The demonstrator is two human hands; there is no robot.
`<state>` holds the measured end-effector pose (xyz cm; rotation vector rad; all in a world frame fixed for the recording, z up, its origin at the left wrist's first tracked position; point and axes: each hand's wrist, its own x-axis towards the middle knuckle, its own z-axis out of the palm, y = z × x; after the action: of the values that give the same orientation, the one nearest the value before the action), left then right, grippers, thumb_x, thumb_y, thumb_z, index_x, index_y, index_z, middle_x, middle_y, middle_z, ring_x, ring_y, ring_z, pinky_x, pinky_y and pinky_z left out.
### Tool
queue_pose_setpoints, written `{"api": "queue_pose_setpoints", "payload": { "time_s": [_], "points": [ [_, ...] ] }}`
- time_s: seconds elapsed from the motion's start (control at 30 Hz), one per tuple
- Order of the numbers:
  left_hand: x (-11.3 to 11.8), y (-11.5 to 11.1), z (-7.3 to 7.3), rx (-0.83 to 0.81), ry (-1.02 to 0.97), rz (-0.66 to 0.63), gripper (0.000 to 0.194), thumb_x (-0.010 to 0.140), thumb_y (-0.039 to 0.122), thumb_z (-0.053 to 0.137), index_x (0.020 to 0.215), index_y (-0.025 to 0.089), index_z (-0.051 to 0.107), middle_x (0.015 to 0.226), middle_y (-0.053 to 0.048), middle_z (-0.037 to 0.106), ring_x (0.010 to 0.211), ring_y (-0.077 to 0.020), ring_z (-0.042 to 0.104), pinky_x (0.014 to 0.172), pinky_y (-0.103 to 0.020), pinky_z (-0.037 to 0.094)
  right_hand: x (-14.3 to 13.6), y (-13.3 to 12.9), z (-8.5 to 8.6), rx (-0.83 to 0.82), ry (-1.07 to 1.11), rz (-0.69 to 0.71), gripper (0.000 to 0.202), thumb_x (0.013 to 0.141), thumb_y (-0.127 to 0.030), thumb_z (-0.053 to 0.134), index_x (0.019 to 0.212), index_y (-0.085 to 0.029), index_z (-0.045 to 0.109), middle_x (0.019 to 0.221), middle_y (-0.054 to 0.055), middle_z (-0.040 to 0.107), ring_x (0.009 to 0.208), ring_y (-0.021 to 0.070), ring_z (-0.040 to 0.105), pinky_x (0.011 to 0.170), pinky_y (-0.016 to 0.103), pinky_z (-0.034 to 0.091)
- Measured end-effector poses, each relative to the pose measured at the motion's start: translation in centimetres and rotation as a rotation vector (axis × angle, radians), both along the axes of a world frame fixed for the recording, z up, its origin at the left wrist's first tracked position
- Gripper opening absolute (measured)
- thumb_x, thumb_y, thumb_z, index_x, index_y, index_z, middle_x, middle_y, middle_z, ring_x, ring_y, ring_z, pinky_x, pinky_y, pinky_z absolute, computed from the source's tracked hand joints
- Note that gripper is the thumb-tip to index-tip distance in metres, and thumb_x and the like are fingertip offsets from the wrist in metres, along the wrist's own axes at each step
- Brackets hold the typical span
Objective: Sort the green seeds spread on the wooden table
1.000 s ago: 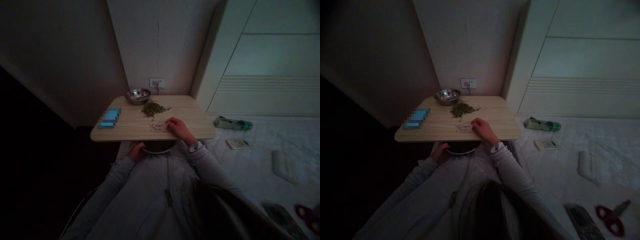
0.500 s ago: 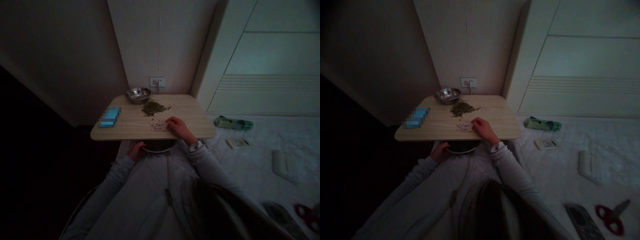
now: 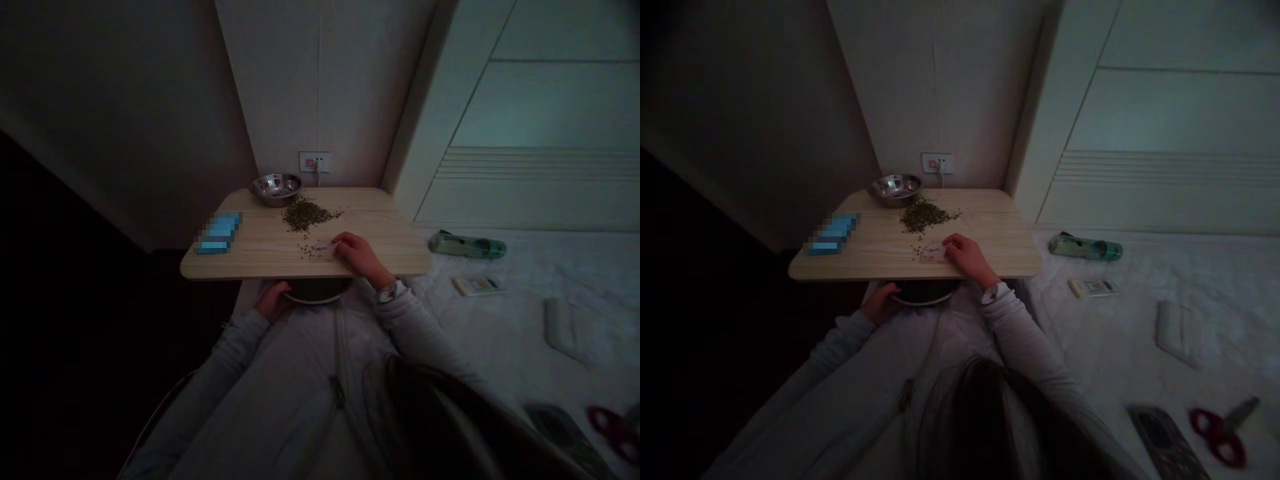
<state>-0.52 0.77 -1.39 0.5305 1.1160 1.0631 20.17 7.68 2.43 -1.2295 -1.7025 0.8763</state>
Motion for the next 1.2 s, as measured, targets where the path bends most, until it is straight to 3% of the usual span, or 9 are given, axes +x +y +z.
{"api": "queue_pose_setpoints", "payload": {
  "time_s": [1.2],
  "points": [
    [-0.14,0.01,0.12,-0.014,-0.019,-0.029,0.016,0.058,0.011,0.051,0.07,0.015,0.06,0.077,-0.005,0.065,0.084,-0.0199,0.059,0.062,-0.028,0.052,-0.02,-0.39,0.44,0.012,-0.034,0.001,0.022,0.068,-0.021,0.041,0.081,-0.017,0.058,0.061,-0.003,0.059,0.056,0.0101,0.049,0.059,0.023,0.037]
  ]
}}
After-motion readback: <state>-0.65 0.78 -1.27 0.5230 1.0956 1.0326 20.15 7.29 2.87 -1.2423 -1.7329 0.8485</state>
